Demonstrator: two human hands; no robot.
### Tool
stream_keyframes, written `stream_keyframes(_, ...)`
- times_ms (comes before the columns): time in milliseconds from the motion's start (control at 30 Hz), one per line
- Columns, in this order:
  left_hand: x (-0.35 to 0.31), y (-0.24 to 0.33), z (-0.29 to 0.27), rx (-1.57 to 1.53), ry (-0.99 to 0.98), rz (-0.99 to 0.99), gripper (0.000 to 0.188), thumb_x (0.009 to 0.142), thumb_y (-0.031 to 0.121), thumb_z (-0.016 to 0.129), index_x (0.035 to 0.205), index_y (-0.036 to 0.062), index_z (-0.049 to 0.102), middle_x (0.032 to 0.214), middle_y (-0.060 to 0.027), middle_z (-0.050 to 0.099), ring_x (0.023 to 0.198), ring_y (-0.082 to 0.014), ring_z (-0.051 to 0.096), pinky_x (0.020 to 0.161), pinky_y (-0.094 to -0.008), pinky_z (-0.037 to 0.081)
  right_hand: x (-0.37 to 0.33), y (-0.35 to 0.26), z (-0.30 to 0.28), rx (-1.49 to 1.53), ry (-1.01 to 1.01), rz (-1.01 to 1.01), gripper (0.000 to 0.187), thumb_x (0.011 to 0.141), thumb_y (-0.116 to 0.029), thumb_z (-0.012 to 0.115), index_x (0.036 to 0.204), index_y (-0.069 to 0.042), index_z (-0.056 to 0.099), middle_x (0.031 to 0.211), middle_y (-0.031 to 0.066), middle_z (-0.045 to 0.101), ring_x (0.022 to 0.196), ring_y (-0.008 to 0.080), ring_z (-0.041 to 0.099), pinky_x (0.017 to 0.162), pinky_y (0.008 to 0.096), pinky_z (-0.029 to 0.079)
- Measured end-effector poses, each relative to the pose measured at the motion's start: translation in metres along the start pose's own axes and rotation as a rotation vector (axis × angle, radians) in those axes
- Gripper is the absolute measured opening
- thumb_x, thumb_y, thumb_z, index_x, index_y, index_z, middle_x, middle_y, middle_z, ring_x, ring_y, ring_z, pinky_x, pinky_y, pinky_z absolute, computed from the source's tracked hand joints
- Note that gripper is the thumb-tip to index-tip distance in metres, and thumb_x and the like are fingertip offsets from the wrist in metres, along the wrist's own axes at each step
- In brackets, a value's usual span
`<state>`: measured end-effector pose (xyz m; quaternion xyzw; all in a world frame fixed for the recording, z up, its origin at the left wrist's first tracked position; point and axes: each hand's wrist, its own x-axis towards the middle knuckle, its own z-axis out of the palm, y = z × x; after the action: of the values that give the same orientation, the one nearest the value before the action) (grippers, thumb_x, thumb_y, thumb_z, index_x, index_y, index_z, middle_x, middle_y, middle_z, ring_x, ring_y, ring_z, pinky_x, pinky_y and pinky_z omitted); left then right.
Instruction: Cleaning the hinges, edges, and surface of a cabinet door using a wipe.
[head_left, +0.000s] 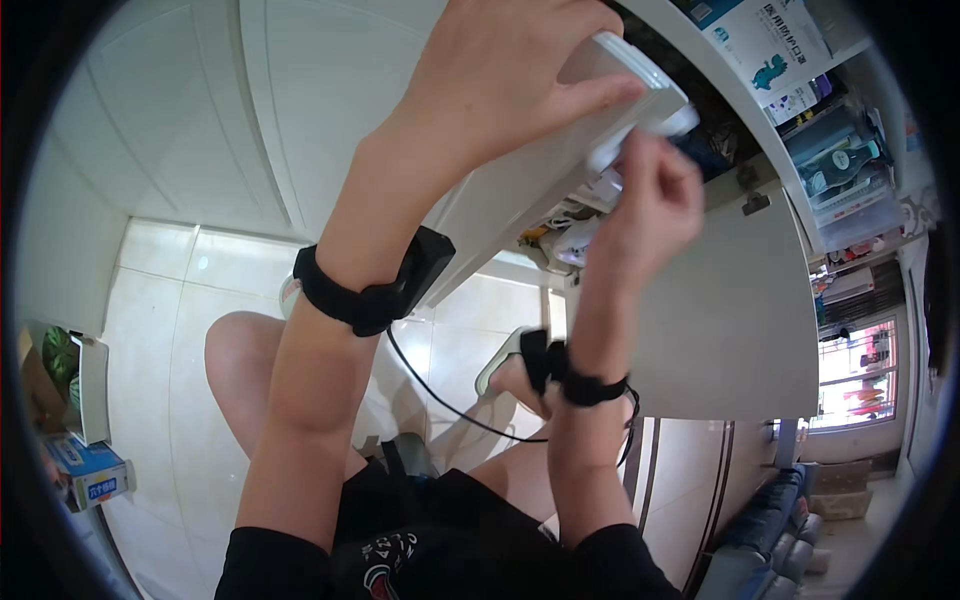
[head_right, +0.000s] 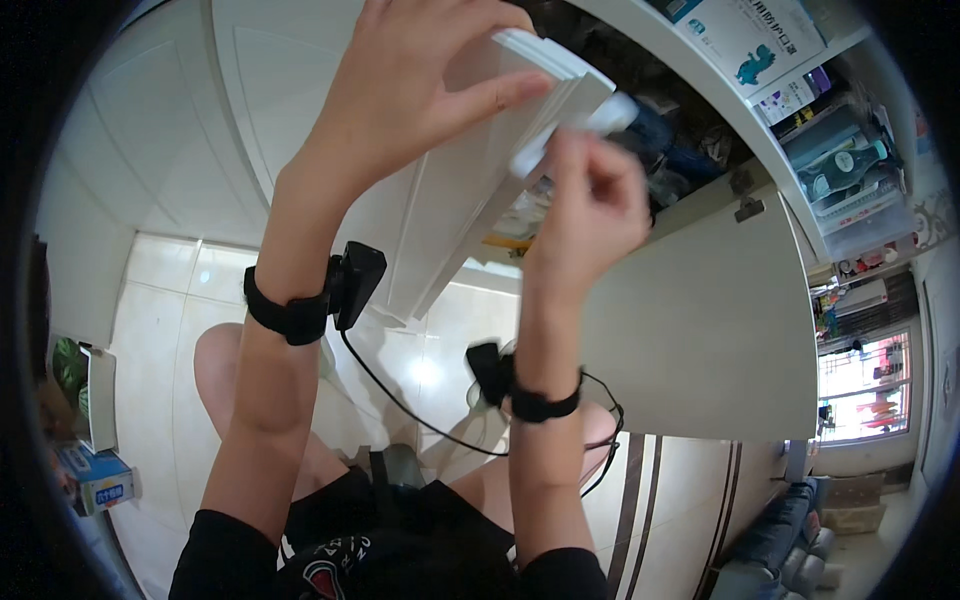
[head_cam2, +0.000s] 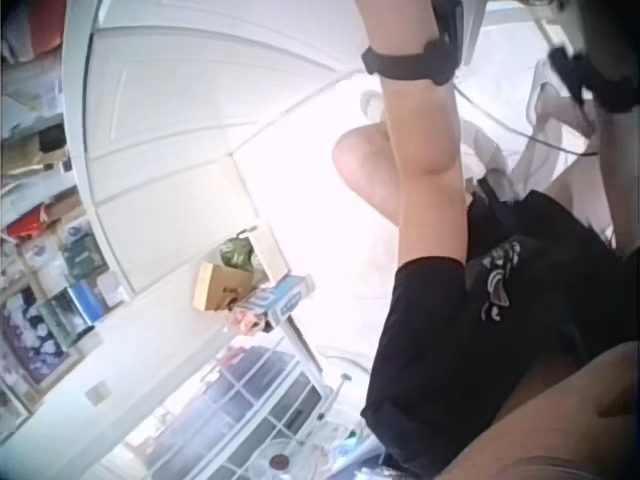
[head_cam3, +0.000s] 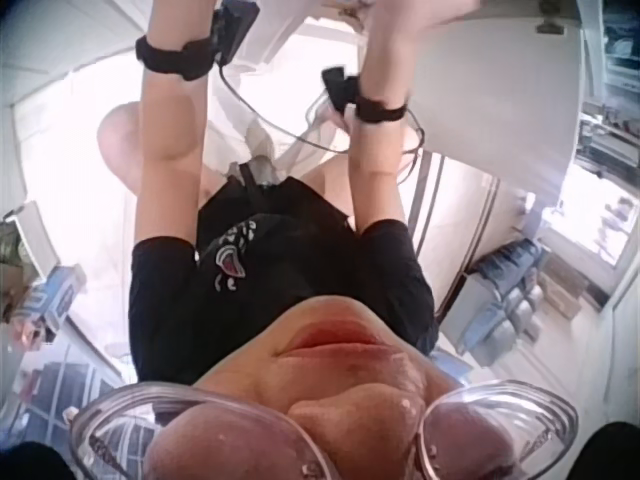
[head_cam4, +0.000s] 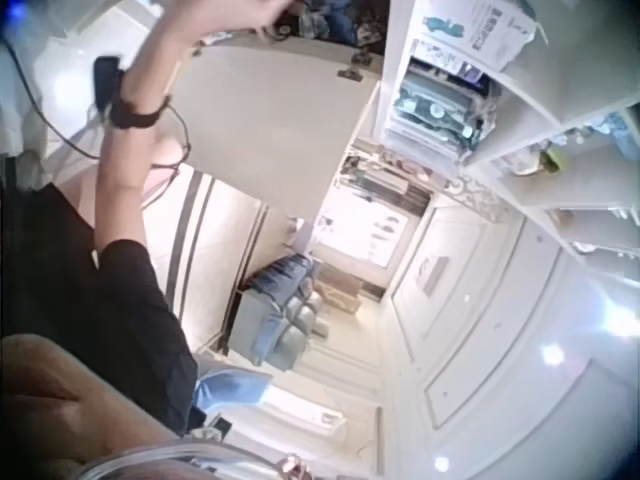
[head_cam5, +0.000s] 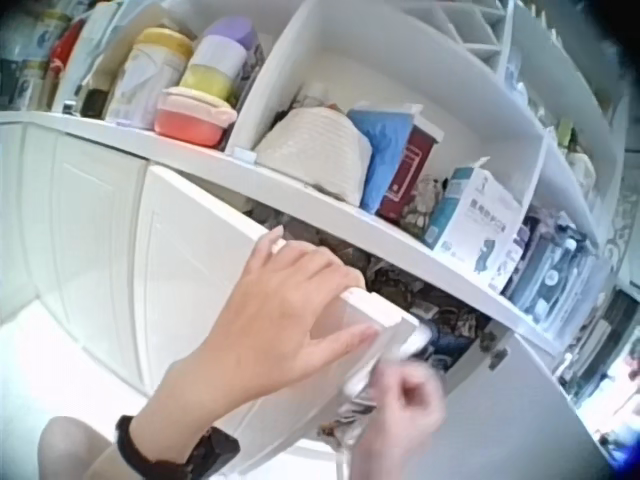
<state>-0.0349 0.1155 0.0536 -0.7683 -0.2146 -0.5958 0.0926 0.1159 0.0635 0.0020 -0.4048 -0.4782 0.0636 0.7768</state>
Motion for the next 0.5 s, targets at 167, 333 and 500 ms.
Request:
stream_keyframes(167, 0.004, -0.002, -0.001, 0.0, 0.002, 0.021, 0.041, 0.079, 0.039, 0.063, 0.096, 0.0019, 0.06, 0.096, -0.0131, 0.058, 0.099, -0.0281, 0.052, 0.099, -0.0486, 0.028, 0.028, -0.03, 0.022, 0.119, 0.039, -0.108, 0.013, 0.08, -0.008, 0.069, 0.083, -0.001, 0.059, 0.085, 0.0077, 0.064, 0.076, 0.0112, 0.06, 0.063, 0.0196, 0.045)
stream_keyframes(333, -0.003, -0.005, 0.005, 0.003, 0.028, 0.053, 0.045, 0.08, 0.041, 0.061, 0.098, -0.0002, 0.061, 0.098, -0.0142, 0.059, 0.1, -0.0295, 0.052, 0.101, -0.0492, 0.026, -0.027, 0.018, 0.011, -0.017, 0.168, -0.115, 0.013, 0.08, -0.006, 0.069, 0.083, 0.0, 0.058, 0.079, 0.0049, 0.061, 0.069, 0.0074, 0.055, 0.062, 0.0193, 0.044)
stream_keyframes(500, 0.0, -0.006, 0.01, 0.011, 0.044, 0.069, 0.045, 0.08, 0.041, 0.06, 0.098, 0.0, 0.061, 0.1, -0.0151, 0.059, 0.101, -0.0303, 0.052, 0.102, -0.0496, 0.026, -0.108, 0.082, -0.015, -0.019, 0.152, 0.146, 0.012, 0.081, 0.003, 0.064, 0.078, 0.0, 0.053, 0.084, 0.0048, 0.055, 0.071, 0.0088, 0.053, 0.064, 0.0203, 0.045)
